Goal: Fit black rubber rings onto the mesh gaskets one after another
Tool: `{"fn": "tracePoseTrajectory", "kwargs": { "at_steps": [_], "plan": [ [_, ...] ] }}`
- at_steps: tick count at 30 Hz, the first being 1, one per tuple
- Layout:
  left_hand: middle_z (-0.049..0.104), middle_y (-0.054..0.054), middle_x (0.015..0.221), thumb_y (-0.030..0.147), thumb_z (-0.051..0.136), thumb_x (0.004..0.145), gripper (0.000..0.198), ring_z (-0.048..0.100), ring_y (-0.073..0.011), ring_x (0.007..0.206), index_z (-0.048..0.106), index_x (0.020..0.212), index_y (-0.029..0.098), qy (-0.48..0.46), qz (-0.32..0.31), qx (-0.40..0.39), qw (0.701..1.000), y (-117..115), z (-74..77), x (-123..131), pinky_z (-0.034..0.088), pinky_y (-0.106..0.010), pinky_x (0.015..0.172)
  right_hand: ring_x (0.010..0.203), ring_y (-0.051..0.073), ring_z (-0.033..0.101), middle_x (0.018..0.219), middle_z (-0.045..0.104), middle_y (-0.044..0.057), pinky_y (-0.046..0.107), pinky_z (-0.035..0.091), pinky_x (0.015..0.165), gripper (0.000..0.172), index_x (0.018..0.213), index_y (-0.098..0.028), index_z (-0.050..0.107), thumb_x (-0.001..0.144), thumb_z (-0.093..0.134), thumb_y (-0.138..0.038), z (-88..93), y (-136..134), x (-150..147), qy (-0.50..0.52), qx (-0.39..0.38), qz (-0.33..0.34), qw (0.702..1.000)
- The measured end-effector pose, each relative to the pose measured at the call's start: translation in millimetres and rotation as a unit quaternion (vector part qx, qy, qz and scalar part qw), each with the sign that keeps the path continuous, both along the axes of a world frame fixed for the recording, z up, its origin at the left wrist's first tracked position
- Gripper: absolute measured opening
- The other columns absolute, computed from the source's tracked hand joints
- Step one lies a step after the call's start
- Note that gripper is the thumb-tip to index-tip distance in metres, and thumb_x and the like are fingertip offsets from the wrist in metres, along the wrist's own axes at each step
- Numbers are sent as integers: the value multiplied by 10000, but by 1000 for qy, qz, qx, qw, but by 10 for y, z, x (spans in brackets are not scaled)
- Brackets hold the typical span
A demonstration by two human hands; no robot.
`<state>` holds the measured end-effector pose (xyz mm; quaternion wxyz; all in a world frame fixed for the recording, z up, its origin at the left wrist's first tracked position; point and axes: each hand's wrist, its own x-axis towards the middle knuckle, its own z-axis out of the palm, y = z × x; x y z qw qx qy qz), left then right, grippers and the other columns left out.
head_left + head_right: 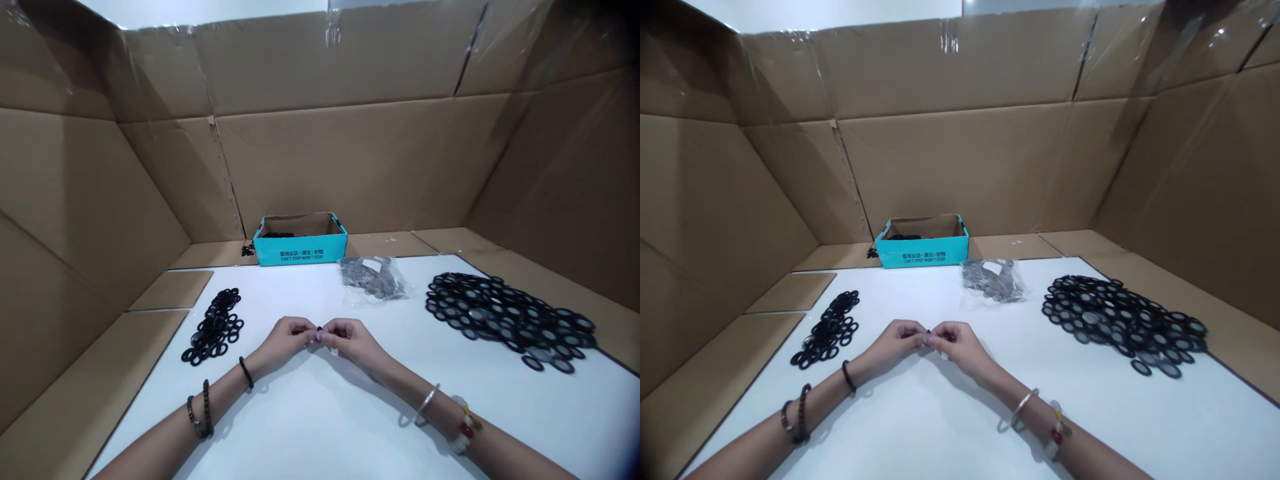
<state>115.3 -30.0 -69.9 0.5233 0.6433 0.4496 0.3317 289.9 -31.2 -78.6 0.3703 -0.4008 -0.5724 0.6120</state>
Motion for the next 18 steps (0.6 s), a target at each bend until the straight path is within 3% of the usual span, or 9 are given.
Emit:
{"fn": "tracePoseTrajectory", "kwargs": {
  "at_steps": [18],
  "plan": [
    [592,-24,619,323,591,742,232,490,-118,601,651,687,106,4,-14,7,1000,7,-17,-4,346,-221,575,523,77,420,621,594,12,212,281,478,381,738,-126,638,627,688,-487,-12,-1,23,-15,-4,7,1000]
  ]
}}
